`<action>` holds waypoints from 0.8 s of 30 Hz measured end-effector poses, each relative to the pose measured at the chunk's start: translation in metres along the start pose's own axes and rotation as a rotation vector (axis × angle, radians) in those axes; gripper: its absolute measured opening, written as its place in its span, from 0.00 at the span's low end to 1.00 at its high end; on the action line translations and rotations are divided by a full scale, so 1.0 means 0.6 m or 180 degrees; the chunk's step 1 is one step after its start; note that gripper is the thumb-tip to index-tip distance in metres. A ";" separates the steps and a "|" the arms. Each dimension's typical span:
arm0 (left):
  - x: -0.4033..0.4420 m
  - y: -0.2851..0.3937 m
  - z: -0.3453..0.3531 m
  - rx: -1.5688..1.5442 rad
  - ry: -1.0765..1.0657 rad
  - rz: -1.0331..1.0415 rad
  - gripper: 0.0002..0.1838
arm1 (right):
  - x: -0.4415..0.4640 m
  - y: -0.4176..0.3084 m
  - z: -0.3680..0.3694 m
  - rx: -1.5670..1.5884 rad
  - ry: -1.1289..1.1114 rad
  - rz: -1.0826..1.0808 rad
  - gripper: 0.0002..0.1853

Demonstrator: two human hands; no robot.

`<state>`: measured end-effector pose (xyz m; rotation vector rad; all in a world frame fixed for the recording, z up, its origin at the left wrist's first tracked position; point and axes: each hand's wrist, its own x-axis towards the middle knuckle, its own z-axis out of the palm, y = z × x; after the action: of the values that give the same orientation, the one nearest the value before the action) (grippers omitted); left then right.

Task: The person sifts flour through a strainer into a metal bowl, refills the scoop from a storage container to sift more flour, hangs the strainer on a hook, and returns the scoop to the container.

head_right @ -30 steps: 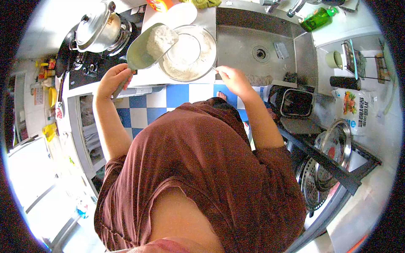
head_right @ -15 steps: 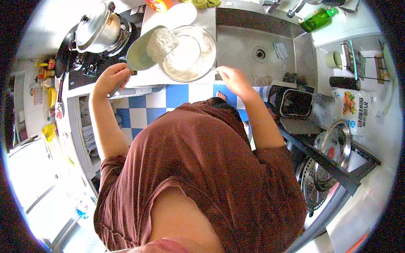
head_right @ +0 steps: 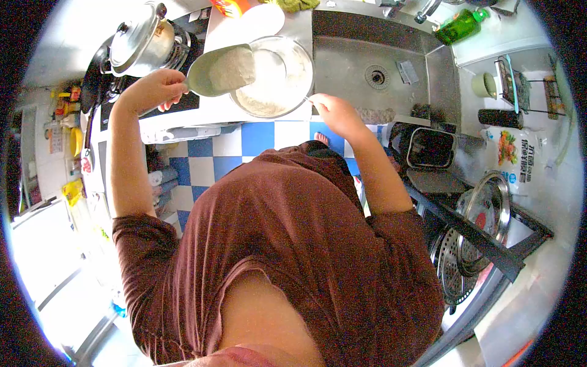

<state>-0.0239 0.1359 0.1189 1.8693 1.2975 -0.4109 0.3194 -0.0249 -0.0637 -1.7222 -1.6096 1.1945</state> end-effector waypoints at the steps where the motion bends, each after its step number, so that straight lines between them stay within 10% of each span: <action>1: 0.000 0.007 -0.006 0.0103 -0.0023 -0.0017 0.13 | 0.000 -0.001 0.002 0.0042 0.0031 -0.0001 0.16; 24: 0.037 0.112 -0.035 0.0915 -0.0226 -0.0013 0.12 | 0.000 -0.024 -0.012 0.0337 -0.0006 -0.0013 0.14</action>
<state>0.0418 0.1558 0.1461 2.0669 1.2464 -0.6903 0.3183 -0.0211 -0.0482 -1.6511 -1.5222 1.2566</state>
